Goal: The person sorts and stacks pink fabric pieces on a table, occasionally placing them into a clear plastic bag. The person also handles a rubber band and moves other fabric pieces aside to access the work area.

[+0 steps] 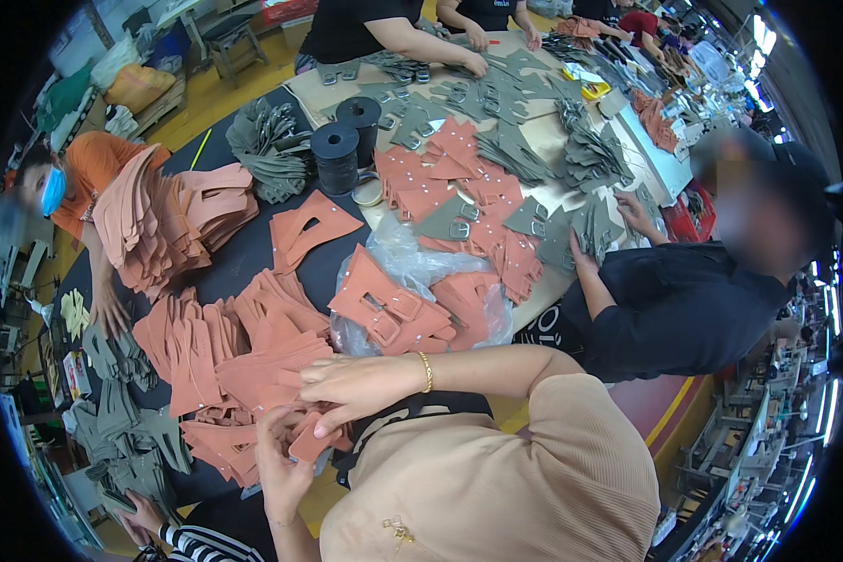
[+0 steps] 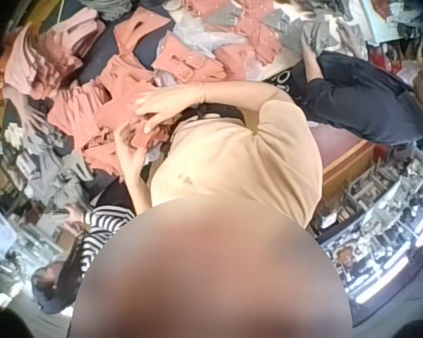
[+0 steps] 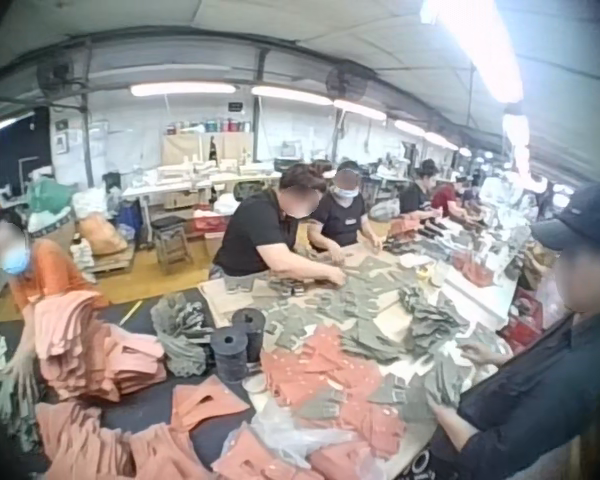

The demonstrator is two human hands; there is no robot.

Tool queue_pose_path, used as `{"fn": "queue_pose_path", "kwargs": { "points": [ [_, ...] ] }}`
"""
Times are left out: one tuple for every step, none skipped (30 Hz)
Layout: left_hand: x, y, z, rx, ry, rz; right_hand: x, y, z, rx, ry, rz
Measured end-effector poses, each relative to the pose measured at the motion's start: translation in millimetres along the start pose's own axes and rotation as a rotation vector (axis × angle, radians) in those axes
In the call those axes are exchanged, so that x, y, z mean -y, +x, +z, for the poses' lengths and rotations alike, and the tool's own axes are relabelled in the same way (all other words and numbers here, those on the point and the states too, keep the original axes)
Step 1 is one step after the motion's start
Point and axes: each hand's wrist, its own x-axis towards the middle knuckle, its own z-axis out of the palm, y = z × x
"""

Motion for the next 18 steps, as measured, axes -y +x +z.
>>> {"fn": "queue_pose_path", "kwargs": {
  "points": [
    [2, -1, -1, -0.12, 0.049, 0.024, 1, 0, -2, 0.02, 0.046, 0.025],
    [6, -2, -2, -0.236, 0.085, 0.046, 2, -1, -5, 0.054, 0.088, 0.061],
    [9, -3, -4, -0.342, 0.111, 0.073, 3, -3, -8, 0.031, 0.13, 0.062],
    [14, -2, -5, -0.528, 0.099, 0.057, 3, -3, -12, 0.024, 0.173, 0.07],
    [19, -3, -7, -0.534, -0.045, -0.014, 4, -4, -15, 0.017, 0.22, 0.066],
    [23, -3, -8, -0.537, -0.184, -0.087, 5, -4, -17, 0.006, 0.199, 0.055],
    [28, -4, -10, -0.603, -0.319, -0.22, 7, -4, -19, -0.004, 0.183, 0.032],
    [32, -5, -8, -0.552, -0.589, -0.293, 8, -4, -20, -0.017, 0.171, 0.007],
    [36, -7, -8, -0.375, -0.71, -0.315, 10, -3, -20, -0.006, 0.138, -0.002],
    [38, -9, -7, -0.262, -0.82, -0.39, 12, -3, -20, -0.001, 0.108, -0.012],
    [39, -12, -6, -0.092, -0.949, -0.445, 13, -3, -19, 0.011, 0.078, -0.016],
    [39, -11, -8, 0.082, -0.938, -0.338, 14, -2, -19, 0.045, 0.107, -0.013],
    [37, -11, -10, 0.076, -0.897, -0.358, 15, -2, -18, 0.085, 0.136, -0.002],
    [35, -11, -13, 0.122, -0.842, -0.346, 15, -1, -18, 0.129, 0.18, -0.015],
    [31, -11, -16, 0.158, -0.8, -0.314, 15, -1, -17, 0.141, 0.182, 0.012],
    [27, -10, -19, 0.184, -0.831, -0.34, 14, -2, -17, 0.157, 0.202, 0.01],
    [25, -10, -19, 0.134, -0.769, -0.364, 14, -1, -16, 0.174, 0.222, 0.005],
    [22, -9, -18, 0.093, -0.736, -0.364, 13, -2, -16, 0.154, 0.175, -0.005]
  ]
}}
